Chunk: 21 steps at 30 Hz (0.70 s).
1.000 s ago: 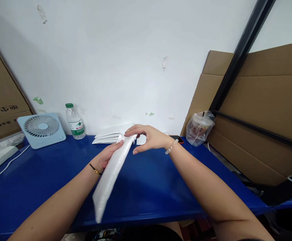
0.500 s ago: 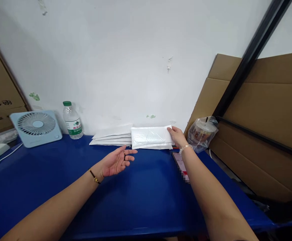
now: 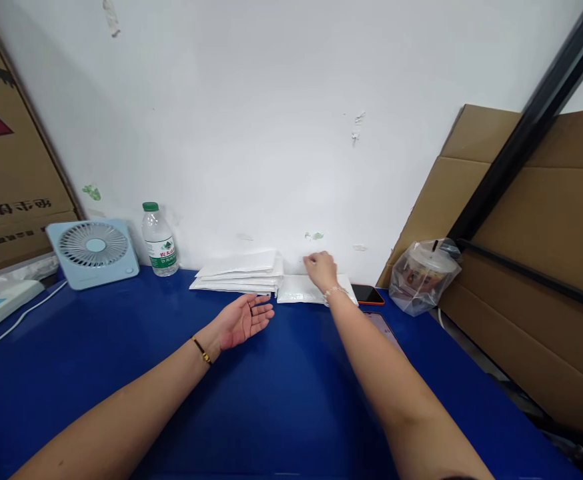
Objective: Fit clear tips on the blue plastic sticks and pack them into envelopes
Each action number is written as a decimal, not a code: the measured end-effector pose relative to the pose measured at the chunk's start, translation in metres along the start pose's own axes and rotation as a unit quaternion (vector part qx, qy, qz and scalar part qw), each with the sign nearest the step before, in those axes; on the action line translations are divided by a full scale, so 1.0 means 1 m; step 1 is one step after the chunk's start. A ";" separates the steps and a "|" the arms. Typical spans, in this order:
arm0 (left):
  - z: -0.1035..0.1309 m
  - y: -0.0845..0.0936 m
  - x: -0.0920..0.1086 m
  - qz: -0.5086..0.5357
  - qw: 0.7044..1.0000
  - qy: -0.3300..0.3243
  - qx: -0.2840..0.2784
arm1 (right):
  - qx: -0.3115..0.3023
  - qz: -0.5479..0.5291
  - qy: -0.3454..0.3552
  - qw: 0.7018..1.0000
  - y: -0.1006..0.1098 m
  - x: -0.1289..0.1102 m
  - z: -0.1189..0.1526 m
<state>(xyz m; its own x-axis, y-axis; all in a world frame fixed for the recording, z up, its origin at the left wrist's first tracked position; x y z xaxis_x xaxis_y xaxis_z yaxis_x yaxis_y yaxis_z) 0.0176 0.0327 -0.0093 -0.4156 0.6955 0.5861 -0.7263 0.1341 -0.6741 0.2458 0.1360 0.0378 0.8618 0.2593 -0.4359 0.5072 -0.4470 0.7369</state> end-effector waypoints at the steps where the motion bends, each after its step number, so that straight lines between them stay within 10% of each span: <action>1: -0.001 0.001 0.001 0.009 1.000 -0.013 0.006 | -0.013 -0.011 0.007 1.000 -0.009 -0.017 -0.005; 7: 0.004 0.004 0.011 0.082 0.994 -0.065 0.020 | -0.077 -0.104 0.035 0.991 -0.037 -0.089 -0.016; 12: 0.014 0.003 0.024 0.173 0.975 -0.137 0.009 | -0.076 -0.251 0.281 0.923 -0.006 -0.118 0.029; 21: 0.023 -0.006 0.020 0.206 0.936 -0.280 0.059 | -0.186 -0.218 0.308 0.907 0.025 -0.081 0.124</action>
<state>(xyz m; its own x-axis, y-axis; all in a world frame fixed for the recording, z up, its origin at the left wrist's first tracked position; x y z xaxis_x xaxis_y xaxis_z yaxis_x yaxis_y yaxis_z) 0.0010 0.0301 0.0169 -0.8714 0.1879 0.4532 -0.4829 -0.1655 -0.8599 0.1878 -0.0020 0.0277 0.3593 0.8221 -0.4417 0.6681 0.1040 0.7368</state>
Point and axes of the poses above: each hand's wrist, its own z-axis away from the middle knuckle, its own y-axis out of the back of the hand, x = y × z, the point moved 2 cm from there along -z, towards the middle knuckle, and after that the axes turned 10 degrees about y, right-handed, at the moved point
